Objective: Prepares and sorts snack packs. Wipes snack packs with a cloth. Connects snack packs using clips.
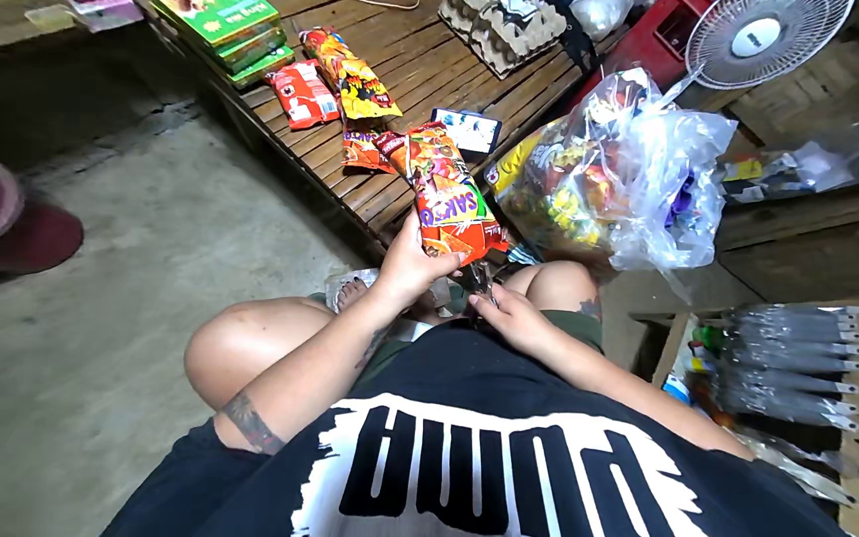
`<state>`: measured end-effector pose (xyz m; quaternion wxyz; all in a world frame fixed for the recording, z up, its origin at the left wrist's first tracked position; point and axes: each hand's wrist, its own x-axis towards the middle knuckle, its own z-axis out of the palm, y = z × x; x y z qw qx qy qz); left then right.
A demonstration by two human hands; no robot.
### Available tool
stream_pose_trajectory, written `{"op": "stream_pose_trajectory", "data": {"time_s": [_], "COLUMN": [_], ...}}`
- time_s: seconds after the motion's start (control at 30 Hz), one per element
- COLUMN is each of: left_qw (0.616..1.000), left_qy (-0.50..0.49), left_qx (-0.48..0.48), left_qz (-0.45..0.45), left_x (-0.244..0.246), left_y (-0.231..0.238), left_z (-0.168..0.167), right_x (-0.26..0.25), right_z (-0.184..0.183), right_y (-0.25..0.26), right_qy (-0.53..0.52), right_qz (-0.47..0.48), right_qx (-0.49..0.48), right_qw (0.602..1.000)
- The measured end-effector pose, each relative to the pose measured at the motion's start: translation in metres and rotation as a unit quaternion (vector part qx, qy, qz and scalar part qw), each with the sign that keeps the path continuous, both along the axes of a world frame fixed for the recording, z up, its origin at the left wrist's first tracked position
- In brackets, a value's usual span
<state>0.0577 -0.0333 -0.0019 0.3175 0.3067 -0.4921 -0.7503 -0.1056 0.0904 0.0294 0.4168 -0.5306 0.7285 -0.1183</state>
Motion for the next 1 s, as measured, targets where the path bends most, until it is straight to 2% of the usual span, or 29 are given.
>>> {"op": "stream_pose_trajectory", "data": {"time_s": [0.27,0.43,0.73,1.0], "left_qw": [0.999,0.999,1.000,0.999], "left_qy": [-0.016,-0.020,-0.014,-0.043], "left_qx": [0.044,0.037,0.017,-0.027], "left_qz": [-0.003,-0.010,-0.013,-0.001], "left_x": [-0.0042,-0.0055,-0.0061,-0.0064], "left_y": [0.0008,0.0031,0.0037,0.0046], "left_z": [-0.0010,-0.0019,-0.0071,-0.0081], "right_x": [0.0031,0.0028,0.0036,0.0037], "right_z": [-0.0033,-0.0052,-0.0043,-0.0059], "right_y": [0.0016,0.0015,-0.0026,-0.0037], "right_qy": [-0.055,-0.076,-0.024,-0.022], "right_qz": [-0.036,-0.054,-0.039,-0.052], "right_qx": [0.013,0.024,0.037,0.040], "right_qw": [0.998,0.995,0.998,0.998]}}
